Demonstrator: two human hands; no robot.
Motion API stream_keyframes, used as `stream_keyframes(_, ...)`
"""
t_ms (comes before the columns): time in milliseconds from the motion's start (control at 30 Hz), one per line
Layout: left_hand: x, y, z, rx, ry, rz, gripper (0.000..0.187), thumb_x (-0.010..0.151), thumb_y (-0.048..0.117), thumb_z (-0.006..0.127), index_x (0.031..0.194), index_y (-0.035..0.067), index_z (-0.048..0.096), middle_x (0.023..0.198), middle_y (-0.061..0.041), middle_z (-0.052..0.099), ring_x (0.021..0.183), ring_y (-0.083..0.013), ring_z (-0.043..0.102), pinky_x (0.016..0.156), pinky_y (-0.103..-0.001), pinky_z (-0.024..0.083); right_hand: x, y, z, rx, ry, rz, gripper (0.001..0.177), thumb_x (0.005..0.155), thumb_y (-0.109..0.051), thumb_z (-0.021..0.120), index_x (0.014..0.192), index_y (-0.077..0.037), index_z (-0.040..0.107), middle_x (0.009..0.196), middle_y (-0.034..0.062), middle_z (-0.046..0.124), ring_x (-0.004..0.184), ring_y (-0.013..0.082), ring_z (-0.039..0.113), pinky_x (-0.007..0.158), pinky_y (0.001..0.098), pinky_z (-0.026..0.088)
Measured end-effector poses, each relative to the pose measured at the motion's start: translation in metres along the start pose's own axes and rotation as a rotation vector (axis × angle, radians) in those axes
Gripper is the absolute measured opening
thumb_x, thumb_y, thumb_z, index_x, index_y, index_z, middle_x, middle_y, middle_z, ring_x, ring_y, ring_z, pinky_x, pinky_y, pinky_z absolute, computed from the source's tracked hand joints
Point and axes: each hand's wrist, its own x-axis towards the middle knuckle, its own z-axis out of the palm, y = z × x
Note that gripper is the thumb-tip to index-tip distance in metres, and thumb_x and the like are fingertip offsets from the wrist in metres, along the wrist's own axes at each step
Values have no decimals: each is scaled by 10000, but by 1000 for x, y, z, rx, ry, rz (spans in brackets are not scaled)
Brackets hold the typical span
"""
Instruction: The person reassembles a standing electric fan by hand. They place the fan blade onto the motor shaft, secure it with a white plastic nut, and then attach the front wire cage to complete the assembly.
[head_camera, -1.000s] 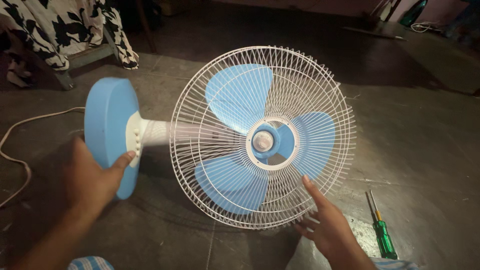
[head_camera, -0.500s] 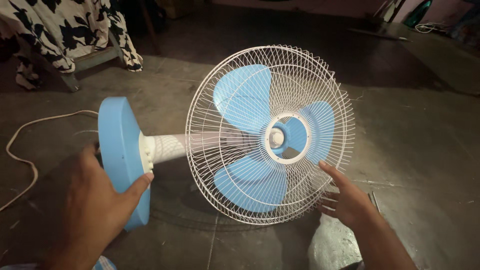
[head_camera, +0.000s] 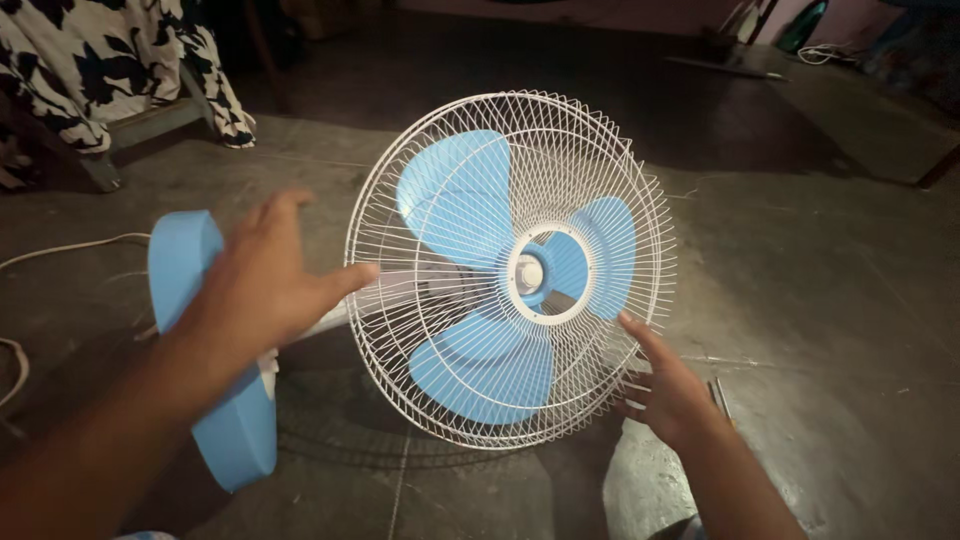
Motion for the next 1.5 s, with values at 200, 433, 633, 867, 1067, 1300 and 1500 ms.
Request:
stream_keyframes(200, 28, 18, 38, -407, -221, 7, 1075, 766, 584, 765, 1540, 17, 280, 1469, -232, 509, 1358, -306, 540, 1096, -429, 445, -2, -2, 3, -13, 4, -8, 1059, 665, -678, 701, 1568, -210, 406, 1398, 240, 516, 1229, 361, 539, 1005, 518, 429)
stream_keyframes(433, 30, 25, 80, -297, 97, 10, 1272, 761, 703, 801, 1570, -28, 145, 1530, -333, 345, 1404, -446, 417, 1105, -524, 400, 0, 0, 4, 4, 19, -133, 1078, 700, -669, 689, 1582, -156, 343, 1538, 229, 399, 1380, 435, 431, 1072, 600, 389)
stream_keyframes(633, 33, 21, 95, -217, 136, -24, 1237, 743, 759, 733, 1601, 67, 170, 1523, -273, 379, 1386, -445, 441, 1073, -563, 420, -14, -1, 13, -69, 35, -195, 1077, 684, -658, 704, 1561, -162, 324, 1587, 165, 408, 1382, 437, 451, 1056, 616, 416)
stream_keyframes(867, 54, -16, 75, -297, 95, -35, 1151, 771, 744, 705, 1617, 103, 261, 1532, -248, 414, 1399, -420, 452, 1112, -558, 405, -42, 11, 37, -136, 87, -187, 1204, 666, -627, 777, 1501, -44, 135, 1478, 303, 463, 1286, 461, 567, 963, 604, 546)
stream_keyframes(1067, 46, -27, 84, -163, 134, -176, 1077, 852, 725, 675, 1634, 118, 251, 1581, -270, 331, 1402, -454, 404, 1084, -604, 373, -38, 16, 53, -170, 124, -89, 1204, 760, -752, 574, 1517, 35, 66, 1401, 415, 485, 1239, 499, 643, 949, 592, 565)
stream_keyframes(1300, 26, -20, 103, -332, 397, -20, 804, 931, 571, 742, 1340, -69, 478, 1377, -284, 527, 1294, -409, 542, 1088, -484, 440, -28, 9, 44, -295, 179, -499, 1067, 856, -696, 590, 1584, -48, 156, 1465, 332, 456, 1325, 434, 525, 1019, 564, 486)
stream_keyframes(1500, 21, -10, 102, -356, 441, -104, 885, 863, 533, 807, 1365, -86, 422, 1324, -306, 546, 1245, -410, 557, 1076, -469, 430, -35, 3, 41, -236, 184, -373, 993, 803, -643, 614, 1608, -197, 242, 1339, 290, 601, 1221, 404, 642, 893, 555, 568)
